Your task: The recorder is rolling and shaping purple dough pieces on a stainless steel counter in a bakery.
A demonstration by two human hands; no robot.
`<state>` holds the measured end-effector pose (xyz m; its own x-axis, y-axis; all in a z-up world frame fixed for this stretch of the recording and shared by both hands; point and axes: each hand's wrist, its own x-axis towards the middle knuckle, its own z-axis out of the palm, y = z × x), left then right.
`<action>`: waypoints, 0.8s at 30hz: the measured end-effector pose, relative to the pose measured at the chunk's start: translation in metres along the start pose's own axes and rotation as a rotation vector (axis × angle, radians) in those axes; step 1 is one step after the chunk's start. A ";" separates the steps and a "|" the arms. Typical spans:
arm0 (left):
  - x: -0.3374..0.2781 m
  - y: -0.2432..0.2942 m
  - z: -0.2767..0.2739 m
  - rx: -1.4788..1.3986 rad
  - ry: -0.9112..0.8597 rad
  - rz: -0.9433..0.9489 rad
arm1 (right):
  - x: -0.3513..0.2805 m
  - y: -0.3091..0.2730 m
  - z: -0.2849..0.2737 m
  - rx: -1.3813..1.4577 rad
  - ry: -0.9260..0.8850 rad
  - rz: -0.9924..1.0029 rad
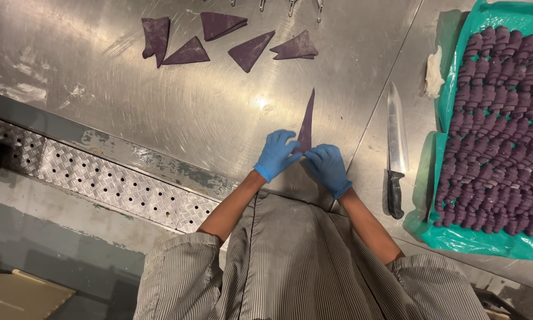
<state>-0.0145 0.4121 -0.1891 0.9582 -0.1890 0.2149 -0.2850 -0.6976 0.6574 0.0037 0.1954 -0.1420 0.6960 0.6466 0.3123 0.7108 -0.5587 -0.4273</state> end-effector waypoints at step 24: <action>0.014 -0.010 0.002 0.110 0.034 0.179 | 0.020 0.006 0.003 -0.046 0.018 0.106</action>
<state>0.0023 0.4149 -0.1945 0.8906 -0.2946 0.3464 -0.4442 -0.7268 0.5240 0.0215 0.2070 -0.1407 0.7687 0.5735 0.2833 0.6371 -0.6468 -0.4192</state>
